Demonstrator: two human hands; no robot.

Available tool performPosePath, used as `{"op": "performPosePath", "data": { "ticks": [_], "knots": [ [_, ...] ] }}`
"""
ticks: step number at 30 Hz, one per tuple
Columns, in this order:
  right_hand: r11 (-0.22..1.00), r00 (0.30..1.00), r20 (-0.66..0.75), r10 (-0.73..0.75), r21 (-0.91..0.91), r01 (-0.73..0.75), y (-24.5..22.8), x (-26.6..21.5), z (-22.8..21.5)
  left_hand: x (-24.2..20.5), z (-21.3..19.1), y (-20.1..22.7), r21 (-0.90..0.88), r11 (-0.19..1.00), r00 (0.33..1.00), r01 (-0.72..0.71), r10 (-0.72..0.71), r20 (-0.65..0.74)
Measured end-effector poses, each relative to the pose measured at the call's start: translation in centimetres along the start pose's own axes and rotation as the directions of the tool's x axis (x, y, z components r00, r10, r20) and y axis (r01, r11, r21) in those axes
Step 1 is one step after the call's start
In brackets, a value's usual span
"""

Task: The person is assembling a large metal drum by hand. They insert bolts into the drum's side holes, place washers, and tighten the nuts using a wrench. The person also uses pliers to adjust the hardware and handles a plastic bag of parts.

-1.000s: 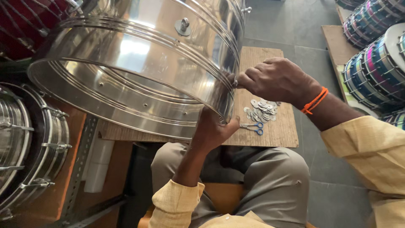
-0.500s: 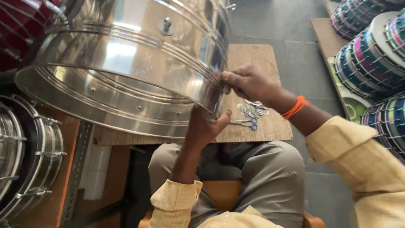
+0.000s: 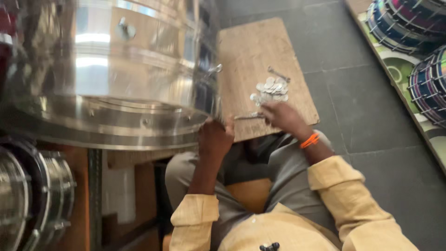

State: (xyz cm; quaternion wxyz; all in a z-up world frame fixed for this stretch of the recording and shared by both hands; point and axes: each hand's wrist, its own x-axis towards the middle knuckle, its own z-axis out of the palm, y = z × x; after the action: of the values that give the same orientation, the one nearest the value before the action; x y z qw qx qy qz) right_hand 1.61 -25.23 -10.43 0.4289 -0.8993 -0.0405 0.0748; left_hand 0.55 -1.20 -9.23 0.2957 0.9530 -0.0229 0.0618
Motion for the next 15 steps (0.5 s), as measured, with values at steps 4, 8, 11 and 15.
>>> {"op": "performPosePath", "data": {
  "ticks": [4,8,11,15],
  "knots": [
    [0.893,0.996,-0.041,-0.082,-0.447,0.055,2.0,-0.7,1.6,1.4,-1.1,1.0,-0.032,0.992,0.992,-0.121,0.119,-0.045],
    [0.926,0.999,-0.047,-0.004,-0.377,-0.014,3.3,0.4,1.4,2.0,-4.3,3.6,-0.265,0.945,0.975,-0.194,0.156,-0.159],
    [0.962,0.985,-0.160,-0.069,-0.271,0.023,5.6,0.5,1.0,2.7,-6.8,3.8,-0.331,0.910,0.965,-0.249,0.203,-0.166],
    [0.979,0.954,-0.241,0.181,-0.046,-0.198,7.0,0.9,-2.9,3.4,-10.0,2.8,-0.530,0.843,0.983,-0.092,-0.009,-0.184]
  ]
}}
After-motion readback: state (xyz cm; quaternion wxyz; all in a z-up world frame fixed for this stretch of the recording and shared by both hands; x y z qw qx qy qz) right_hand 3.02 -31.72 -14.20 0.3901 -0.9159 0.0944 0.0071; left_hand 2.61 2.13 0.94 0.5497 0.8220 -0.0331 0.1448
